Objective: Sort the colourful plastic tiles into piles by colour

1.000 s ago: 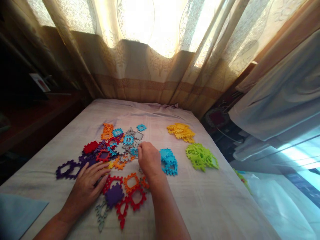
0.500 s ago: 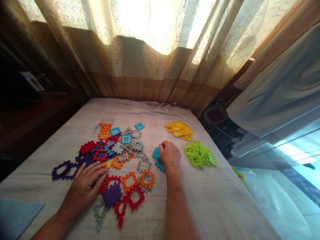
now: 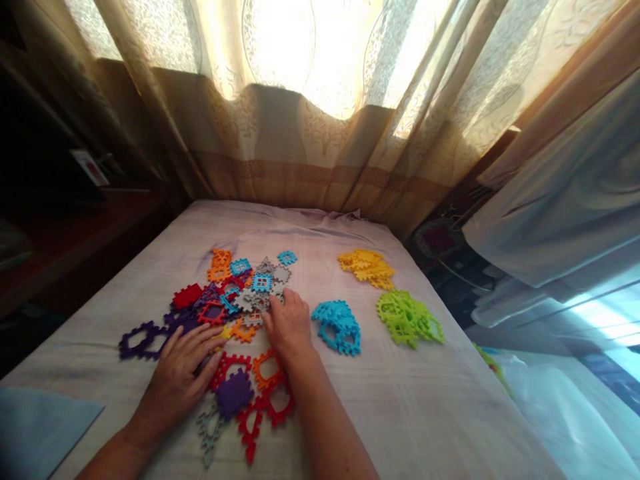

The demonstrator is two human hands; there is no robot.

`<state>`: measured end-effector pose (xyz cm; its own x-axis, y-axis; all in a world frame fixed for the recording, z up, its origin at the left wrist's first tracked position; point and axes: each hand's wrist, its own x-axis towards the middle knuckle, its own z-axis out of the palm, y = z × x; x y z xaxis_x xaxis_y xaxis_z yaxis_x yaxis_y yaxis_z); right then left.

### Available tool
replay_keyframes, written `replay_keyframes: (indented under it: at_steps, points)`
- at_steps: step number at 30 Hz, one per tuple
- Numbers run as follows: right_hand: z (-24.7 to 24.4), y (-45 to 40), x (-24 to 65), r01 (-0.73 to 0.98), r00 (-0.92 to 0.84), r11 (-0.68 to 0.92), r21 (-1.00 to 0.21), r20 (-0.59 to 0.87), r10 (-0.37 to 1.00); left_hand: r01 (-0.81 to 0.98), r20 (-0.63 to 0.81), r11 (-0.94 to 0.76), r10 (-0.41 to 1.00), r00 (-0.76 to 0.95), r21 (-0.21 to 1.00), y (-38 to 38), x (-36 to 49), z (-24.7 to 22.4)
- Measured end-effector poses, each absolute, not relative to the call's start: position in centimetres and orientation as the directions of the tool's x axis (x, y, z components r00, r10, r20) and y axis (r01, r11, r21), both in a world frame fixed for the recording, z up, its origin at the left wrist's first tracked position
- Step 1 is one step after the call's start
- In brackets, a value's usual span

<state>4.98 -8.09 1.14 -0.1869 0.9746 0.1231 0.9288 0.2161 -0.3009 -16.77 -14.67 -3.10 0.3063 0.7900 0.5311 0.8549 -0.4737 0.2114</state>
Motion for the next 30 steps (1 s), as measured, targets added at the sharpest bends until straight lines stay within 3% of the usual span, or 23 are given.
replay_keyframes:
  at_steps: [4,9,11,14,18,23,30]
  points:
    - [1.8,-9.6,3.1,0.877,-0.330,0.351,-0.328,0.120,0.936,0.864,0.565,-0.458,0.778,0.277,0.208,-14.6,-16.6,-3.1]
    - [2.3,-10.3,2.0,0.741,-0.480,0.489,-0.459,0.148,0.865,0.873,0.579,-0.449,0.770,0.269,0.191,-14.6,-16.6,-3.2]
    - [2.4,-9.8,2.7,0.772,-0.418,0.427,-0.471,0.130,0.899,0.868,0.575,-0.458,0.769,0.277,0.194,-14.7,-16.6,-3.1]
    - [2.3,-8.5,4.7,0.898,-0.164,0.191,-0.397,0.100,0.981,0.839,0.541,-0.502,0.775,0.328,0.211,-15.0,-16.6,-2.8]
    - [1.6,-7.0,6.4,0.958,0.011,0.023,-0.285,0.116,0.993,0.717,0.416,-0.670,0.717,0.560,0.191,-15.5,-16.2,-2.2]
    - [0.5,-5.8,6.0,0.962,-0.039,0.055,-0.269,0.064,0.997,0.688,0.299,-0.703,0.705,0.643,0.179,-15.8,-15.6,-1.9]
    - [1.6,-6.3,6.3,0.923,-0.081,0.128,-0.363,0.141,0.987,0.751,0.353,-0.638,0.752,0.557,0.172,-16.0,-15.4,-2.0]
